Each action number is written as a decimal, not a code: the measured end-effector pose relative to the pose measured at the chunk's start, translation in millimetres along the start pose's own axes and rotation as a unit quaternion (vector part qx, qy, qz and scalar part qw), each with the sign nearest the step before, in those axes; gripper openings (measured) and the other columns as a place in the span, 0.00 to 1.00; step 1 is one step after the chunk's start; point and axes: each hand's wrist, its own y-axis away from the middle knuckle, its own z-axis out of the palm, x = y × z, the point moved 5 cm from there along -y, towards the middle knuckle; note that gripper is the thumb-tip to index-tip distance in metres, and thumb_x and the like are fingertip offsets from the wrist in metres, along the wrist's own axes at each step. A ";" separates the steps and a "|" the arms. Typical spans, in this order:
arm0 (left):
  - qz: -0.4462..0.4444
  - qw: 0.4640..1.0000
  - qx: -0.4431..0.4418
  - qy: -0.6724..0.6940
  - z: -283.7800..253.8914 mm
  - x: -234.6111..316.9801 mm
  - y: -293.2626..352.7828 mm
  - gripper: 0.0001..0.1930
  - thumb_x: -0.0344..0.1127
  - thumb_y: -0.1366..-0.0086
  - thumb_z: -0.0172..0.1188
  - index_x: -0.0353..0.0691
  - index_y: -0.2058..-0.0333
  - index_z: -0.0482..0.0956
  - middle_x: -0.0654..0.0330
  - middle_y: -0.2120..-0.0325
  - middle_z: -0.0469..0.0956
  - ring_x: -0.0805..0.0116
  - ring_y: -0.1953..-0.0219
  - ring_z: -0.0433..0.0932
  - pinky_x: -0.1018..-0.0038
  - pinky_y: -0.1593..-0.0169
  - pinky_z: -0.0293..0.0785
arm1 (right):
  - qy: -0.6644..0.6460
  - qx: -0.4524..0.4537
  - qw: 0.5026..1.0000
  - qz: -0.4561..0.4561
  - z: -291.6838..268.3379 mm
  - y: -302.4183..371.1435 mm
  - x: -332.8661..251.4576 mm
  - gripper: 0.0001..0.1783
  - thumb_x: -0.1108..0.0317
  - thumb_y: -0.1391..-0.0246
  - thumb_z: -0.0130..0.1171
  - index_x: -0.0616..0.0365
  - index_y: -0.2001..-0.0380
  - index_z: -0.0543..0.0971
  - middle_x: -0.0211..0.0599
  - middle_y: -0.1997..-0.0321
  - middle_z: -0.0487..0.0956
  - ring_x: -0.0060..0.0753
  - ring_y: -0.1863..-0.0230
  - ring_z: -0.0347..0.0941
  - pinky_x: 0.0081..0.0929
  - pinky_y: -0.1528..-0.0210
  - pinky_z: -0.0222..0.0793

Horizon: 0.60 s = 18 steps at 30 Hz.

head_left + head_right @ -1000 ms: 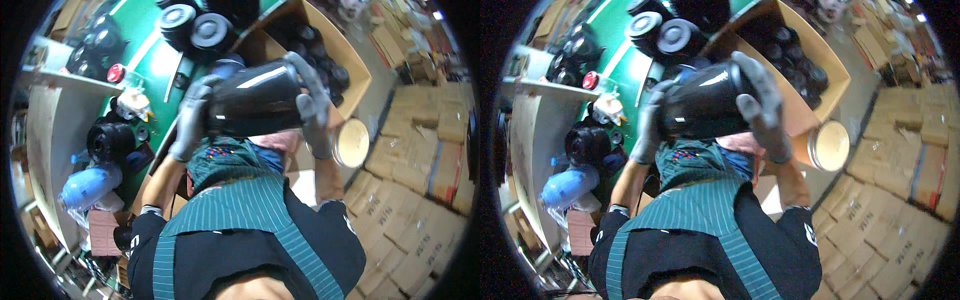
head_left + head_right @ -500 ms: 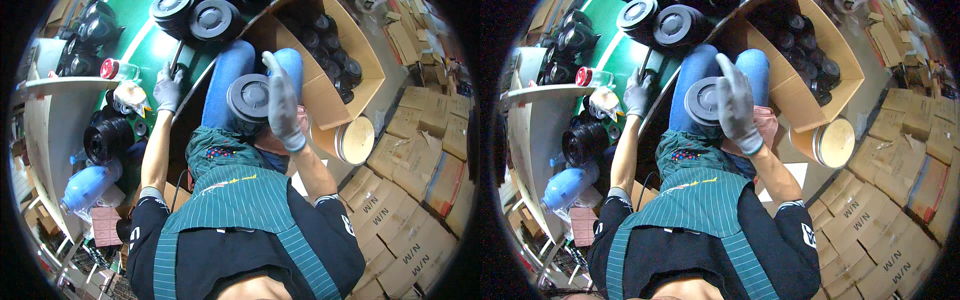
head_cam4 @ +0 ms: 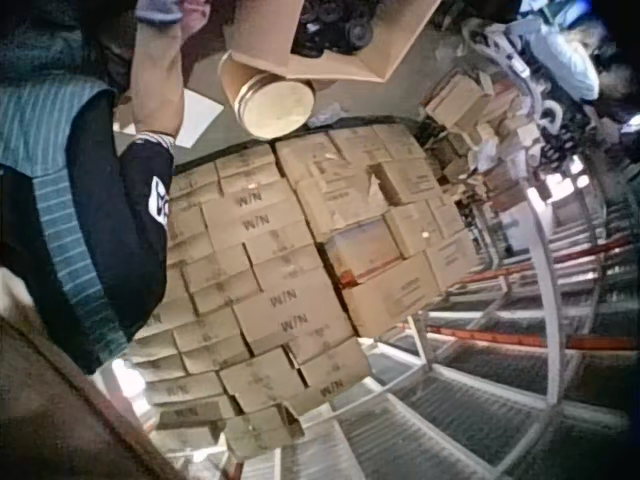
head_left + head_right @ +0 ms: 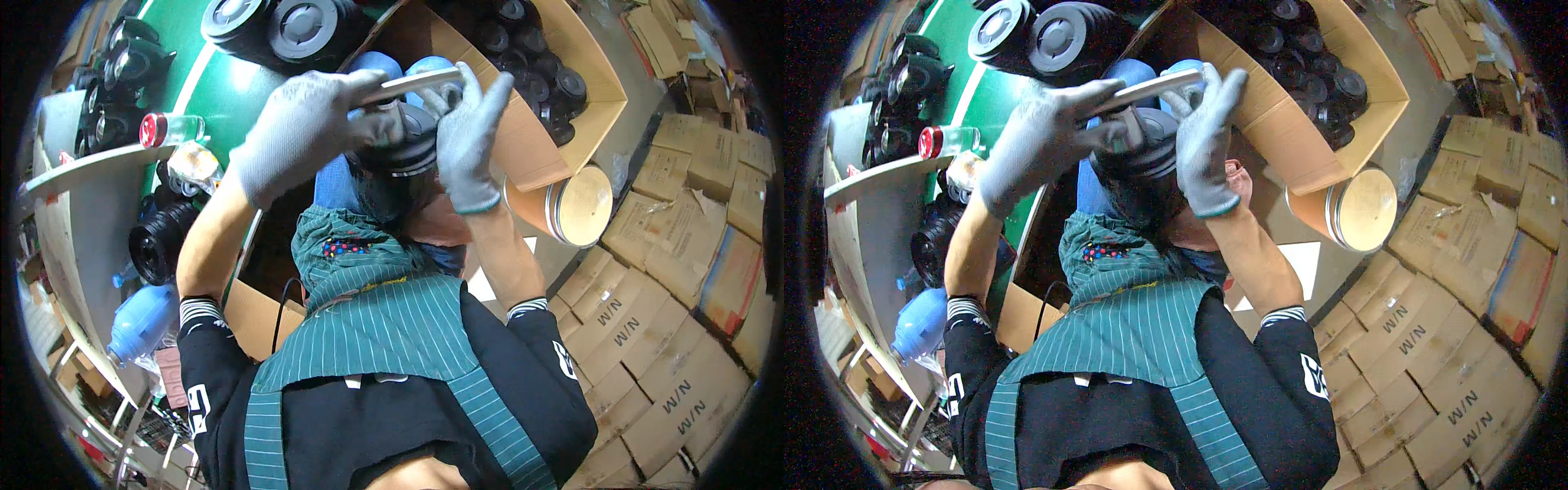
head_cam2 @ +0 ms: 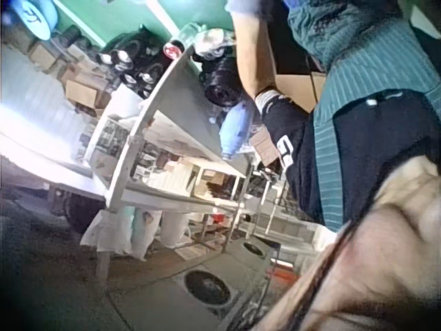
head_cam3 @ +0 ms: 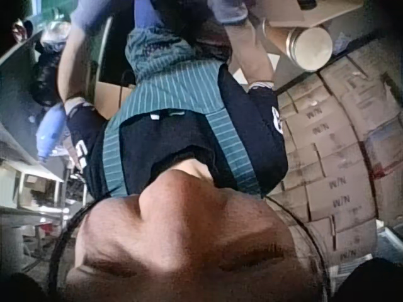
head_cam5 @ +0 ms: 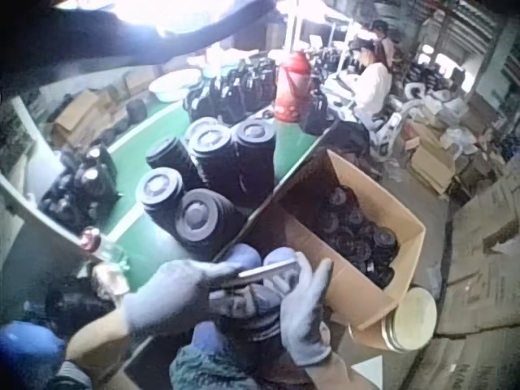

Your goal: The person sits on the floor and repeatedly picks up black plastic containers, places lids on them, and uses a metal rod to press the lids into place. The person then places the assembled containers into a cardboard box.

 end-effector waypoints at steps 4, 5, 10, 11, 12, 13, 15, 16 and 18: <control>-0.012 0.998 -0.064 -0.025 13.8 -22.6 -29.5 0.24 0.51 0.29 0.66 0.36 0.47 0.85 0.45 0.70 0.87 0.50 0.67 0.89 0.58 0.59 0.84 | -0.029 0.022 0.994 0.103 3.1 -18.5 -1.9 0.54 0.27 0.27 0.37 0.71 0.24 0.56 0.54 0.31 0.72 0.46 0.31 0.71 0.37 0.25 0.61; -0.015 0.997 -0.066 -0.039 16.0 -19.4 -28.0 0.24 0.50 0.29 0.66 0.37 0.46 0.84 0.44 0.69 0.86 0.47 0.66 0.88 0.55 0.59 0.82 | -0.018 0.002 0.994 0.112 1.8 -16.9 -0.8 0.52 0.28 0.26 0.38 0.71 0.25 0.59 0.53 0.33 0.73 0.45 0.32 0.72 0.37 0.25 0.62; -0.031 0.996 -0.068 -0.045 21.4 6.8 0.2 0.26 0.48 0.30 0.67 0.42 0.39 0.80 0.37 0.66 0.84 0.35 0.60 0.85 0.49 0.55 0.79 | -0.016 -0.029 0.983 0.178 -15.7 -7.9 12.5 0.42 0.35 0.24 0.44 0.67 0.31 0.71 0.51 0.38 0.80 0.44 0.36 0.79 0.39 0.29 0.73; -0.015 0.998 -0.046 -0.044 22.4 13.7 10.8 0.26 0.48 0.30 0.67 0.44 0.37 0.78 0.36 0.65 0.84 0.34 0.59 0.85 0.48 0.55 0.80 | -0.017 -0.028 0.976 0.214 -17.2 -3.9 17.6 0.41 0.36 0.24 0.44 0.66 0.32 0.72 0.52 0.38 0.81 0.44 0.36 0.79 0.39 0.31 0.75; -0.026 0.997 -0.045 -0.054 19.9 30.0 19.0 0.28 0.47 0.29 0.66 0.43 0.35 0.76 0.34 0.63 0.84 0.35 0.58 0.85 0.48 0.55 0.80 | -0.022 -0.060 0.977 0.202 -15.1 -2.2 18.8 0.39 0.38 0.23 0.45 0.65 0.32 0.72 0.51 0.38 0.81 0.44 0.36 0.80 0.40 0.31 0.75; -0.046 0.995 -0.023 -0.081 27.0 33.0 29.6 0.30 0.47 0.29 0.65 0.38 0.33 0.73 0.35 0.61 0.84 0.36 0.58 0.86 0.48 0.56 0.80 | -0.026 -0.093 0.977 0.190 -13.1 -1.0 19.1 0.37 0.40 0.23 0.46 0.65 0.32 0.73 0.51 0.38 0.82 0.44 0.37 0.81 0.40 0.31 0.76; -0.095 0.990 -0.063 -0.087 30.7 42.0 32.6 0.35 0.50 0.29 0.65 0.33 0.32 0.69 0.36 0.62 0.84 0.38 0.63 0.86 0.51 0.60 0.82 | -0.035 -0.155 0.974 0.162 -9.1 -1.1 19.2 0.34 0.44 0.23 0.48 0.64 0.32 0.74 0.51 0.38 0.82 0.45 0.38 0.82 0.40 0.31 0.77; -0.118 0.983 -0.065 -0.125 33.7 54.8 35.5 0.37 0.51 0.28 0.64 0.31 0.31 0.67 0.38 0.62 0.84 0.41 0.65 0.86 0.54 0.62 0.83 | -0.067 -0.142 0.963 0.221 -7.3 -6.0 29.7 0.32 0.48 0.24 0.52 0.63 0.32 0.74 0.50 0.38 0.82 0.43 0.38 0.82 0.39 0.31 0.77; -0.165 0.960 -0.060 -0.217 49.9 79.8 44.1 0.42 0.54 0.27 0.61 0.24 0.29 0.60 0.42 0.61 0.81 0.49 0.70 0.86 0.61 0.67 0.84 | -0.083 -0.188 0.949 0.239 -6.9 -17.4 53.4 0.28 0.52 0.24 0.54 0.59 0.31 0.74 0.47 0.38 0.83 0.39 0.39 0.82 0.36 0.33 0.78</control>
